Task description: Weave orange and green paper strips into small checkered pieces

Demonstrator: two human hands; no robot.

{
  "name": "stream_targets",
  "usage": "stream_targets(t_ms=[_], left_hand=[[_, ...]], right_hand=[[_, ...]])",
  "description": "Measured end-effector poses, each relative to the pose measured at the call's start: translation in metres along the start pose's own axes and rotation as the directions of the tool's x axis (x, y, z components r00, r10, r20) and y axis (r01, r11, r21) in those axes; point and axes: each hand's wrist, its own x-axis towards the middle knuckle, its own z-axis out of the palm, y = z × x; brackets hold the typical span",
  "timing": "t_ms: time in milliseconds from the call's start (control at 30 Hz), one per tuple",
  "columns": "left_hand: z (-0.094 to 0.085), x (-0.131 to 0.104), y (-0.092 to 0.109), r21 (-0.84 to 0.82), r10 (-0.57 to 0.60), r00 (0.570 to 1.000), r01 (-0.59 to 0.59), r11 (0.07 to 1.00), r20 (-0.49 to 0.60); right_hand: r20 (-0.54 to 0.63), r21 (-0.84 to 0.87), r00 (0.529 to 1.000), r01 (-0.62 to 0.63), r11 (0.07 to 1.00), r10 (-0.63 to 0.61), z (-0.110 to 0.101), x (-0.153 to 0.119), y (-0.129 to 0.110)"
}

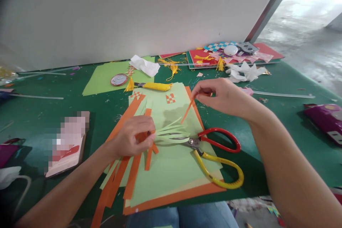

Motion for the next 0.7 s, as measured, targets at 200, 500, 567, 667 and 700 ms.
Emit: stream_targets(t_ms=[200,500,567,667,700], left_hand=[[-0.001,0.0,0.001,0.034,0.008,1.0,-0.008,0.999,-0.002],[0.0,0.0,0.001,0.046,0.027,1.0,-0.027,0.999,-0.006],[0.0,0.0,0.001,0.051,0.022,1.0,-0.022,0.998,-0.003],[-0.001,0.0,0.002,0.059,0.018,1.0,-0.018,0.998,0.0],[-0.001,0.001,0.002,0.06,0.021,1.0,-0.021,0.998,-0.002]], right_hand=[[0.001,-0.172,1.0,-0.029,0.985,0.03,0.008,0.004,0.007],[-0.009,-0.171,1.0,-0.025,0.985,0.024,0.007,0.003,0.004],[-0.013,-0.169,1.0,-0.016,0.985,0.014,0.006,0.003,0.004],[0.01,-0.193,1.0,0.003,0.981,-0.001,0.01,0.005,0.005],[0.013,-0.199,1.0,0.007,0.98,-0.004,0.013,0.005,0.004]])
